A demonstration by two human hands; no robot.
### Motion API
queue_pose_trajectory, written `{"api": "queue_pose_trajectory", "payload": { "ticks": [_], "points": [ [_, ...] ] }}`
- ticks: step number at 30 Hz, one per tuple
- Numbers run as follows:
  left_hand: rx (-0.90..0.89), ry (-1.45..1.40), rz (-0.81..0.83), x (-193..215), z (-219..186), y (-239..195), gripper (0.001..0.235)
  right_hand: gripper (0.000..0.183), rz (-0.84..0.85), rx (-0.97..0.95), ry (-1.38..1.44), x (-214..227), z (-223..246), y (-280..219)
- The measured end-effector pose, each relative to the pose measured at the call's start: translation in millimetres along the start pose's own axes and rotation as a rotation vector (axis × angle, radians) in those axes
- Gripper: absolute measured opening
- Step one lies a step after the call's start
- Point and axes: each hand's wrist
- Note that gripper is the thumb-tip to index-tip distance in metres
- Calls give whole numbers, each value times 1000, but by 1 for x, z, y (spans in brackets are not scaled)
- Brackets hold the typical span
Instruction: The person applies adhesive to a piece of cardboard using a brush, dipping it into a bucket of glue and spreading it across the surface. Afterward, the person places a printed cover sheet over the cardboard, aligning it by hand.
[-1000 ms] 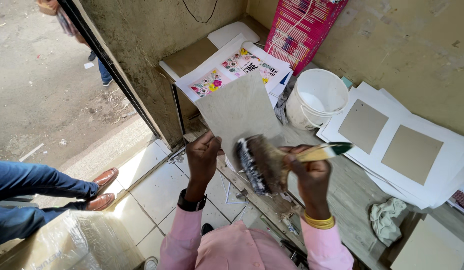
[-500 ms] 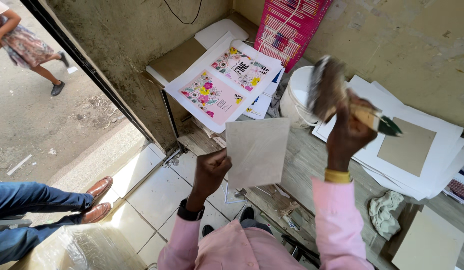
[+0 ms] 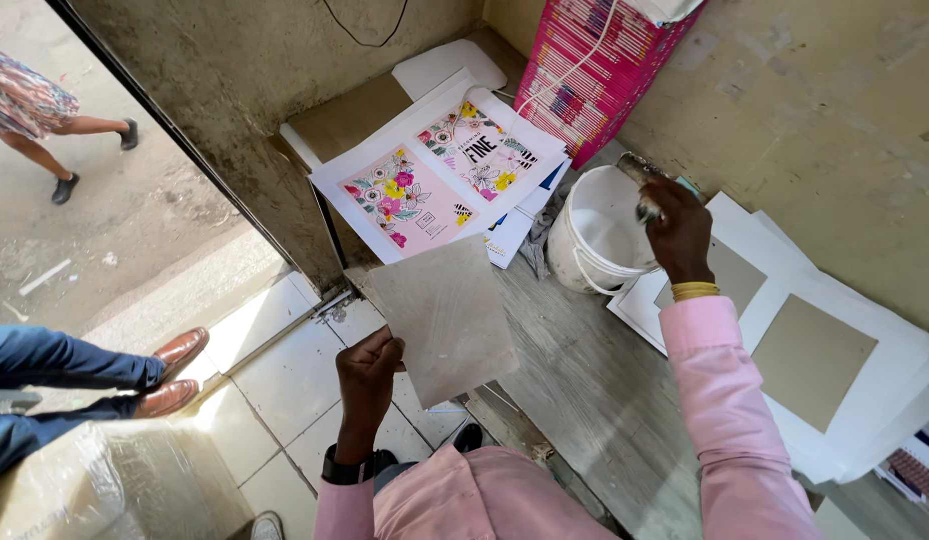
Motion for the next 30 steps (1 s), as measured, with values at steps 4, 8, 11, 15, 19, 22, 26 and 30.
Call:
{"api": "queue_pose_trajectory", "payload": {
  "ticks": [4, 8, 11, 15, 19, 22, 26, 30],
  "points": [
    [64, -115, -159, -29, -23, -3, 40, 17, 45, 88, -217, -15, -9, -22],
    [94, -243, -285, -44, -6, 20, 42, 15, 245, 85, -219, -11, -17, -32],
    [118, -362, -326, -58, -3, 37, 38, 36, 507, -124, -100, 13, -13, -24],
    [139, -491, -338, -78, -11, 52, 28, 21, 56, 100, -107, 12, 29, -43],
    [173, -624, -339, -91, -24, 47, 14, 11, -227, 349, 139, -9, 111, -77],
    [194, -667, -319, -103, -43, 39, 4, 17, -260, 387, 274, -16, 153, -84],
    [236, -706, -277, -112, -61, 26, 5, 37, -262, 313, 367, -22, 170, -86],
    [269, -748, -273, -109, -33, 28, 6, 28, -266, 335, 363, -21, 180, -81]
  ]
}}
Point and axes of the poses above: each hand's wrist, its own y-axis towards the middle knuckle, its own x-axis out of the back of the hand, z = x × y, and after that the axes turned 1 degree about -y, right-handed
